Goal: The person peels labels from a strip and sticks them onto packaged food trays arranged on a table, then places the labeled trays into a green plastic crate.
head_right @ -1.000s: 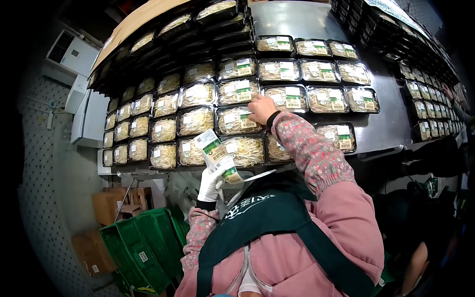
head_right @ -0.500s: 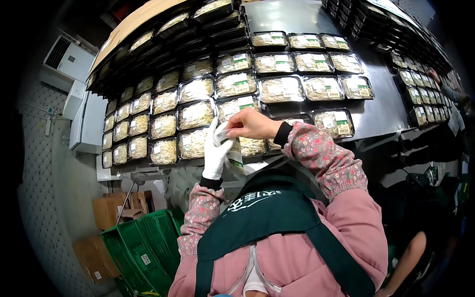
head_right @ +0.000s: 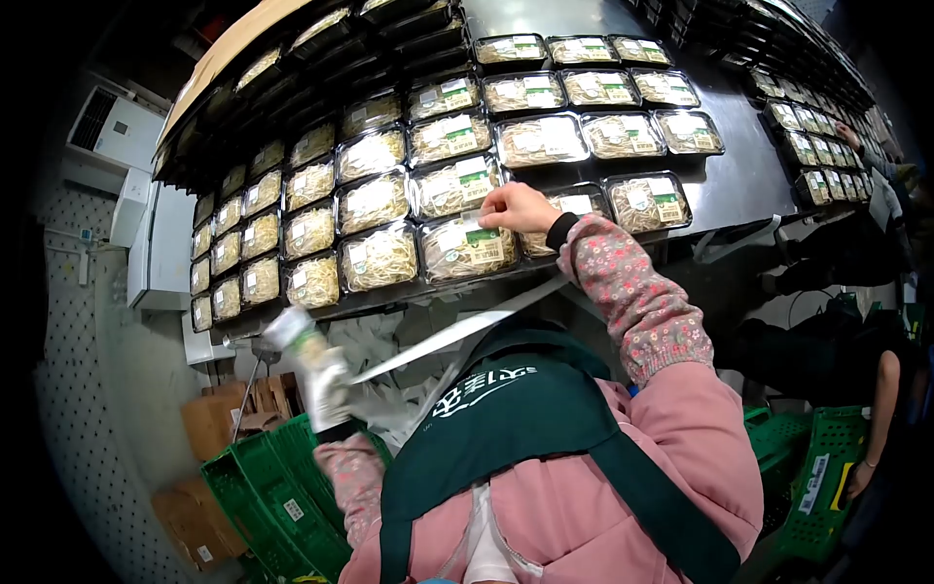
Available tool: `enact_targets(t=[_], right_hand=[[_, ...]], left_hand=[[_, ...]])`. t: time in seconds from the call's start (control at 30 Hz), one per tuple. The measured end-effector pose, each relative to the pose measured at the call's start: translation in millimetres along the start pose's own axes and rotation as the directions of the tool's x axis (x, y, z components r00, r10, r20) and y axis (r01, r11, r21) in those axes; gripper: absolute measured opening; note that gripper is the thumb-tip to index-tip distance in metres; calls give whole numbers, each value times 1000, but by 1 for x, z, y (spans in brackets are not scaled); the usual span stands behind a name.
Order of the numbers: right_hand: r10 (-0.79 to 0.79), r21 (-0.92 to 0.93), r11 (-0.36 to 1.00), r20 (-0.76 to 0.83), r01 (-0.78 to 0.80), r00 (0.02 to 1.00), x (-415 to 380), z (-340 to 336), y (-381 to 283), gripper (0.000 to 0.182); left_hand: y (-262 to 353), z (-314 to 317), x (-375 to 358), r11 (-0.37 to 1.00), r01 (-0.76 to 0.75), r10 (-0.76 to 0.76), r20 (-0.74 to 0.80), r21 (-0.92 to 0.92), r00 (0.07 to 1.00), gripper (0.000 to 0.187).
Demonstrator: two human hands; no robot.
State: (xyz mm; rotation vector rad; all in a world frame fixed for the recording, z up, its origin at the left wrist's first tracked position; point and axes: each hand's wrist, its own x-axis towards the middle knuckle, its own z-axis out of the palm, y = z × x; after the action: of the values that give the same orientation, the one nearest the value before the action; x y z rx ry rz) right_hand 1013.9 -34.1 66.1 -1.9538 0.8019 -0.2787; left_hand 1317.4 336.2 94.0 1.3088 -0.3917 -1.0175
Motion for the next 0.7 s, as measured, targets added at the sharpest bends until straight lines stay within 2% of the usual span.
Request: enact_targets(t=[0.03, 0.07, 0.1, 0.13, 0.17, 0.2, 0.23, 0.27, 0.3, 0.33, 0.37, 0.4, 0.43, 0.47, 0.5, 0.53, 0.57, 0.6, 0.67, 0.7], right_hand=[[16, -111, 994, -25, -18, 1000, -3, 11, -1, 31], [27, -221, 975, -54, -38, 998, -5, 20, 0, 29], [-100, -410, 911, -106, 48, 989, -6, 30, 9, 28], [-181, -493, 864, -117, 101, 977, -5, 38, 20, 29], [-209, -581, 808, -133, 94, 969, -9, 41, 16, 32], [-240, -664, 743, -145, 86, 960, -14, 42, 9, 37], [-349, -713, 694, -216, 96, 912, -19, 43, 5, 57], [-380, -740, 672, -303, 35, 874, -20, 40, 3, 74], [-366, -731, 682, -307, 28, 878, -21, 36, 2, 78], [-353, -722, 692, -309, 24, 883, -21, 34, -1, 81], [-269, -663, 749, -314, -8, 910, -20, 31, -15, 77], [-274, -578, 816, -362, 16, 891, -14, 32, -23, 66], [-172, -251, 964, -329, 90, 929, -7, 34, -36, 61], [-88, 116, 986, -254, 121, 963, 1, 36, -53, 55], [-159, 209, 960, -138, 186, 978, 3, 36, -79, 54], [-246, 283, 927, -39, 247, 968, 2, 40, -105, 59], [-332, 334, 889, -4, 314, 943, -1, 49, -125, 61], [-416, 387, 843, 27, 375, 909, -4, 57, -142, 62], [-460, 350, 852, 146, 389, 876, -6, 66, -162, 62], [-490, 288, 856, 185, 430, 852, -2, 69, -160, 50]], left_hand=[[10, -64, -9, 999, -34, 34, -169, 2, 985, 40], [31, -103, -21, 978, -205, 207, -378, 45, 903, 25], [66, -142, -48, 970, -146, 235, -588, 195, 774, 23], [94, -197, -70, 935, -280, 353, -650, 218, 673, 25], [125, -219, -95, 875, -260, 481, -790, 408, 379, 31], [150, -240, -123, 802, -171, 586, -809, 572, 43, 38], [165, -290, -158, 721, 371, 681, -698, 585, -222, 46], [186, -268, -167, 670, 277, 741, -635, 688, -217, 47], [207, -242, -177, 602, 180, 796, -567, 778, -210, 49], [213, -246, -181, 533, 109, 844, -516, 839, -147, 48], [210, -216, -170, 646, -85, 759, -626, 759, 179, 45], [195, -152, -148, 759, -98, 625, -678, 644, 388, 39], [180, -89, -126, 857, -38, 436, -685, 513, 584, 34], [166, -26, -104, 909, 75, 231, -646, 409, 728, 28], [118, -75, -72, 699, -22, 301, -267, 715, 915, 34], [83, -40, -47, 711, 20, 178, -207, 703, 962, 31], [80, 33, -37, 817, 49, 7, -95, 575, 995, 34], [47, 41, -20, 841, 66, -101, 38, 537, 994, 34], [13, 75, -3, 933, 85, -165, 205, 351, 965, 37], [1, 84, 2, 948, 138, -203, 209, 288, 957, 38]])
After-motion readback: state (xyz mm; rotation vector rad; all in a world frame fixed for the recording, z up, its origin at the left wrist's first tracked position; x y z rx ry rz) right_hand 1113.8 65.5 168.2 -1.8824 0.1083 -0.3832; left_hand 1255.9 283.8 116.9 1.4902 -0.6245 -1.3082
